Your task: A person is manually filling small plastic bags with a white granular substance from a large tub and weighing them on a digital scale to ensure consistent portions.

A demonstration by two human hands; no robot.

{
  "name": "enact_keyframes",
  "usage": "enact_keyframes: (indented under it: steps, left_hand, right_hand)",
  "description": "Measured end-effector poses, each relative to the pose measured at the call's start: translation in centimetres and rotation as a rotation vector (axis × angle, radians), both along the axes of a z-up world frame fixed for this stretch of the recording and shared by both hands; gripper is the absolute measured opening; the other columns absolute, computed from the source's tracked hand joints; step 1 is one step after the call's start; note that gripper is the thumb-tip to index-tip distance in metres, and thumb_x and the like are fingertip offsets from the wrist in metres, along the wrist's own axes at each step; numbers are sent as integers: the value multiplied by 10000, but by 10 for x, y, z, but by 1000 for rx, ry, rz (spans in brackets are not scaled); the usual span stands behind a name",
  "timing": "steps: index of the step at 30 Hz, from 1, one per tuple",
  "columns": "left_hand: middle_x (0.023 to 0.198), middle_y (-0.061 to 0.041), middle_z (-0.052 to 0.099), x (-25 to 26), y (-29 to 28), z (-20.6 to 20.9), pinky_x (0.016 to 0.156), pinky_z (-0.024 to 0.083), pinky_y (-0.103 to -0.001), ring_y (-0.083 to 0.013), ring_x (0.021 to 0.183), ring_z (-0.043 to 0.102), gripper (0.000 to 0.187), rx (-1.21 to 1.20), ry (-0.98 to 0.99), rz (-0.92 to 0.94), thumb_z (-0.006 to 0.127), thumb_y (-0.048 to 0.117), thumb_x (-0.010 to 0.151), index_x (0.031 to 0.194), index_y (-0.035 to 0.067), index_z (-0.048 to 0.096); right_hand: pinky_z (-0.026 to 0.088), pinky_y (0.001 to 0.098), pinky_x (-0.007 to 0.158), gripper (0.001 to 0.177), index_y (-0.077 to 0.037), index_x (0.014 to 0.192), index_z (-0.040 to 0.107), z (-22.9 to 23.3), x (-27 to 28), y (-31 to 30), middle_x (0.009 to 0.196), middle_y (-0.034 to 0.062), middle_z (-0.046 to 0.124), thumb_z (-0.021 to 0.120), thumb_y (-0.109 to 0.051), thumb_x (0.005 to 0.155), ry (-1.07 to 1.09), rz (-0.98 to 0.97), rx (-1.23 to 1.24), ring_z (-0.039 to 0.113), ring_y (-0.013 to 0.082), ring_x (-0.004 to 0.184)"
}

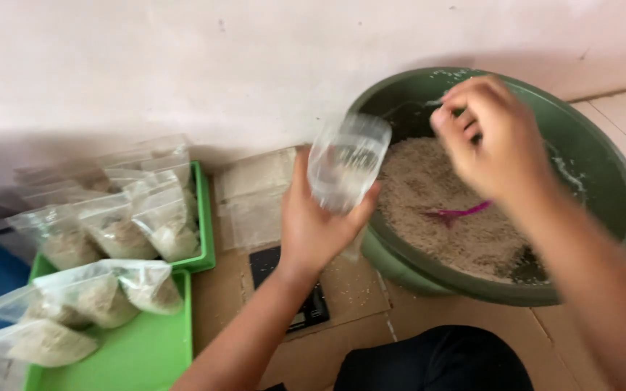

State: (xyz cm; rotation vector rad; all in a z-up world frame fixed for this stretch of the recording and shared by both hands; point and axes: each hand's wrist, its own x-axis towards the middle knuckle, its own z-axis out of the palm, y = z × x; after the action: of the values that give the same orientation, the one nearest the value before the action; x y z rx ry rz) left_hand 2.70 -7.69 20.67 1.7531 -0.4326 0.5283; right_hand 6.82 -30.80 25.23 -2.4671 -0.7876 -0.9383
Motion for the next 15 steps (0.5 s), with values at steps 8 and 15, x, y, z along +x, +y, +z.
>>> enact_keyframes:
  steps: [8, 15]
  left_hand:
    - [1016, -144, 729, 101, -112, -9, 838, 575, -533, -417, 1005, 686, 702, -72, 222, -132, 808, 545, 568, 1133, 239, 523]
    - [909, -234, 711, 156, -156, -77, 731, 575, -583, -481, 905, 687, 653, 38, 180, -125, 819, 481, 655, 1142, 176, 510]
  right_hand:
    - [524, 492, 940, 467, -139, 1185, 684, -181, 87, -151, 1156, 119, 707, 626, -490, 882, 932, -474, -755, 673, 326, 1102]
    - [556, 335, 733, 131, -136, 932, 689, -251, 100, -160, 859, -13, 683, 581, -211, 942, 1039, -562, -1117, 671, 172, 794]
